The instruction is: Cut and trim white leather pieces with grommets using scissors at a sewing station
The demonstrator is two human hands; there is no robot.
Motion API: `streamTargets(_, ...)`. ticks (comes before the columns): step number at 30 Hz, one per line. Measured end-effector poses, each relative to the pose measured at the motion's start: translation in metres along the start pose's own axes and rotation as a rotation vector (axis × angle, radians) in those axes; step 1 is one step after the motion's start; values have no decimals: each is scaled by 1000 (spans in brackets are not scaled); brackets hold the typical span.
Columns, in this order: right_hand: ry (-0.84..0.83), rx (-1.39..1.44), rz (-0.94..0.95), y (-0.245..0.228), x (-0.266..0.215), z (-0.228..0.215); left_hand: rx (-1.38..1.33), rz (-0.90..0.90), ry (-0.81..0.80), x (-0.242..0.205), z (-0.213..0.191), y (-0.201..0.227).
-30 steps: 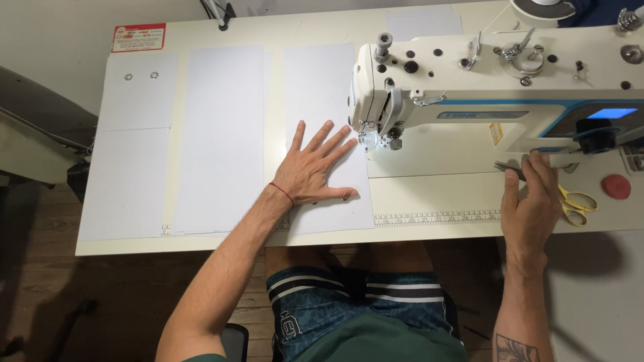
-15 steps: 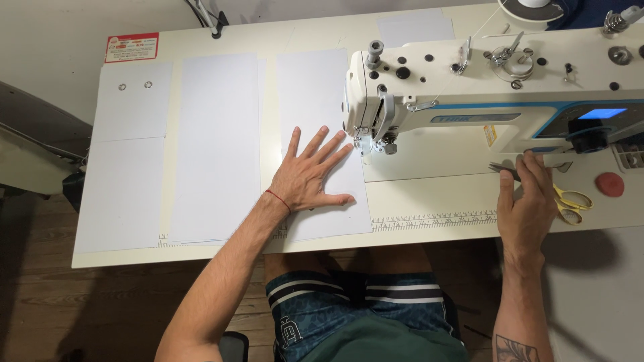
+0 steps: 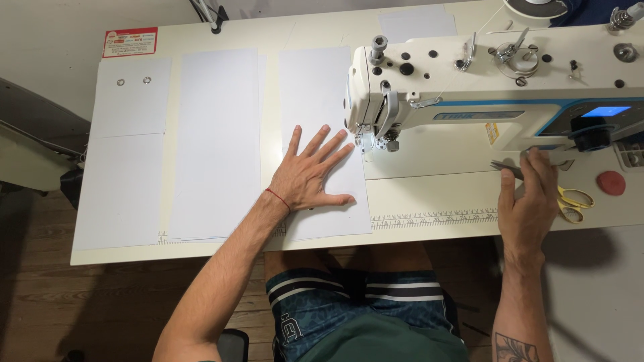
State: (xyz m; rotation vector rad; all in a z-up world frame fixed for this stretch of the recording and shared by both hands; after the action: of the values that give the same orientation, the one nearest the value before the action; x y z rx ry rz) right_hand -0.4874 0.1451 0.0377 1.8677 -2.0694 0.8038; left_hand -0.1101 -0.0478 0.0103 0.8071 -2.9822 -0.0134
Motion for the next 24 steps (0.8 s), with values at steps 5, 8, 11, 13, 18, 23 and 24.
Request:
streamTargets(5, 44, 8, -44, -19, -2, -14, 9, -14, -28, -2, 2, 1)
streamTargets(8, 90, 80, -68, -49, -5, -22, 14, -14, -23, 3, 1, 0)
streamTargets(11, -32, 252, -151, -77, -26, 21, -13, -96, -167, 7, 5, -3)
streamTargets(13, -145, 332, -163, -108, -36, 41, -29, -155, -302, 10, 12, -6)
streamTargets(18, -473, 398, -341, -194, -44, 62, 2, -146, -277, 11, 12, -9)
streamTargets(23, -493, 360, -391, -197, -50, 67, -18, -141, -279, 10, 13, -8)
streamTargets(24, -488, 341, -410, -198, -49, 67, -18, -139, -275, 11, 13, -9)
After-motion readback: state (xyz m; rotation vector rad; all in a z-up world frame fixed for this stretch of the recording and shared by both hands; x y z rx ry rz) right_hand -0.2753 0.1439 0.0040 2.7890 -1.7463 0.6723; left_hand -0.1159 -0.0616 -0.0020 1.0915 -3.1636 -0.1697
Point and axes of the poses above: each hand's wrist, its own x-axis towards the middle knuckle, its own z-axis out of the palm, y = z × x, the point moved 9 cm from there along x, towards the middle knuckle, and after that the axes turned 13 degrees about -y, right-handed, at the moved point
